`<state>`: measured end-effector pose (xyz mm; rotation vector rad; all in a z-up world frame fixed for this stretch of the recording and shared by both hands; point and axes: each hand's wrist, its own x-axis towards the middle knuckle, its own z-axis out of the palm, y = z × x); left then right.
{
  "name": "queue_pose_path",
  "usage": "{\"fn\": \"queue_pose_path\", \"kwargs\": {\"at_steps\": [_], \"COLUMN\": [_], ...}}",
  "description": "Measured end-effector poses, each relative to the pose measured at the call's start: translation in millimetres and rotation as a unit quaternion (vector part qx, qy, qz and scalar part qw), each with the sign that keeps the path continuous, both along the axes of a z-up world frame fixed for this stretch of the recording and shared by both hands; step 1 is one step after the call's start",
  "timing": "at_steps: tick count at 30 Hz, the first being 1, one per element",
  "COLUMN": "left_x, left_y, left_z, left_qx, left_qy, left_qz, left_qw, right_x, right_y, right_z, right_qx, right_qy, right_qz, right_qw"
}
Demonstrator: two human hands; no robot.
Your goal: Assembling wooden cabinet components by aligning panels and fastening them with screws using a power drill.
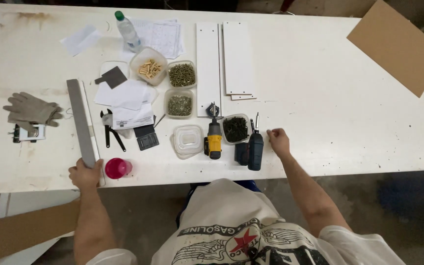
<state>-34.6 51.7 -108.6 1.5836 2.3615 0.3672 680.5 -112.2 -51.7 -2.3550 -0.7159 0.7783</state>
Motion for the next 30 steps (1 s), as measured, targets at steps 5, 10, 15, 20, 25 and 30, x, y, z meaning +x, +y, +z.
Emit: {"fn": "queue_pose_path", "kwargs": {"at_steps": [5, 10, 15, 20, 25, 30], "left_x": [16, 106, 289, 407, 455, 477], "left_y": [12, -29, -98, -134, -146, -156], "left_z": [85, 162, 231, 250, 281, 297], "left_qx": [0.035, 0.315, 0.187, 0.11, 0.075, 0.064], "left_qy": [-0.111, -0.089, -0.227, -0.313, -0.308, -0.343], "left_qz": [0.086, 0.019, -0.1, -0.132, -0.169, -0.217], "left_qw": [0.989, 0.945, 0.95, 0.934, 0.933, 0.912], "right_x": [41, 38, 36, 78, 112, 151], "right_y": [88, 188, 232, 235, 232, 215], "right_z": [-6, -7, -4, -50, -40, -31], "right_qx": [0.045, 0.041, -0.071, -0.031, 0.085, 0.326], "right_qy": [-0.01, -0.019, 0.033, 0.099, 0.35, 0.467], "right_qz": [0.009, 0.07, 0.091, 0.079, -0.039, -0.145], "right_qw": [0.999, 0.997, 0.993, 0.991, 0.932, 0.809]}}
